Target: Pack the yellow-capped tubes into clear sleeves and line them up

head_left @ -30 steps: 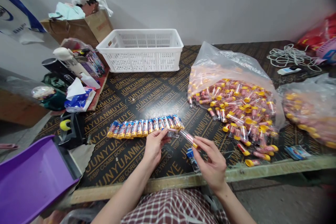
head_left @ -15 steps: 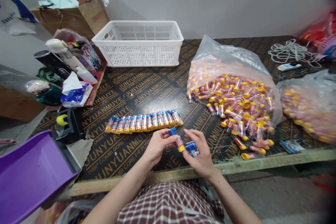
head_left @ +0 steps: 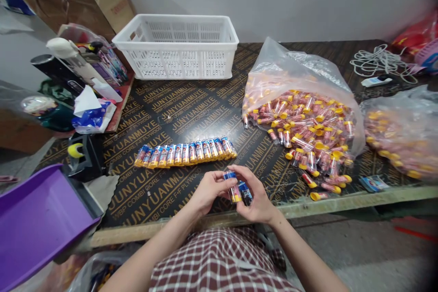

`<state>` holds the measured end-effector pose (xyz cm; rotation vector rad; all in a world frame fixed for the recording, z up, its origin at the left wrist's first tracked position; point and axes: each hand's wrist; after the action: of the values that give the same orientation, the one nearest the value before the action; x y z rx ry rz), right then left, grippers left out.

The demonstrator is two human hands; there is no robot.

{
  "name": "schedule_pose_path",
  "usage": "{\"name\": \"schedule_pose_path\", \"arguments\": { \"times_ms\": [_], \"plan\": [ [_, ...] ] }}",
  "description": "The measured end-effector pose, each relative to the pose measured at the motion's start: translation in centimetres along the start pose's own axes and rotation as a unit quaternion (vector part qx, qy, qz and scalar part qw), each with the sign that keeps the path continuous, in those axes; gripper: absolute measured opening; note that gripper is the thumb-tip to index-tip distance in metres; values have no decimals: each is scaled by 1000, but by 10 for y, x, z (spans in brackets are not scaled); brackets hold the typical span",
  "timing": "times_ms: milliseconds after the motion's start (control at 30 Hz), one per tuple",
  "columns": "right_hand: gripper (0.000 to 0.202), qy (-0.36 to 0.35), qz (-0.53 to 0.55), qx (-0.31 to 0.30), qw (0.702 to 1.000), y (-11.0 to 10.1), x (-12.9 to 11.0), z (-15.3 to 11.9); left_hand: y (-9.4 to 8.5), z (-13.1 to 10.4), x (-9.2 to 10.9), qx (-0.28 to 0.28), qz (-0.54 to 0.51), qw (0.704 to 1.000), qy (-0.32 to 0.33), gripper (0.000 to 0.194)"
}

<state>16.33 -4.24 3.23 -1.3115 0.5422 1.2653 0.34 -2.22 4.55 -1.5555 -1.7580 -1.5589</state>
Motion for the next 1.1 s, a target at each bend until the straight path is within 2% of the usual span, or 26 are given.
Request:
{"name": "schedule_pose_path", "arguments": {
  "times_ms": [533,633,733,800,900,967,1100],
  "plan": [
    [76,11,32,4,999,1,-2,3,2,-1,2,32,-5,999,7,40],
    [79,19,19,-14,1000,-1,-4,5,-1,3,8,34,31,999,25,39],
    [84,33,1,-5,999,-6,-3,8,-8,21,24,69,134,985,87,44],
    [83,49,-12,22,999,-11,1,8,-15,41,39,126,263,944,157,48],
    [76,69,-41,57,995,-20,6,8,-20,72,58,185,483,829,214,42],
    [68,81,-76,64,992,-27,9,5,-21,88,65,184,587,764,197,39],
    [51,105,-136,66,983,-39,16,-5,-20,100,69,158,710,673,136,37]
  ]
}}
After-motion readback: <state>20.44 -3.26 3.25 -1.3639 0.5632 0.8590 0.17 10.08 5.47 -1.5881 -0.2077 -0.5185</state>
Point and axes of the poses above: each hand's wrist, its own z-axis towards the middle knuckle, its own y-axis out of the palm, x = y × z, and after that the axes turned 7 degrees about y, right-handed
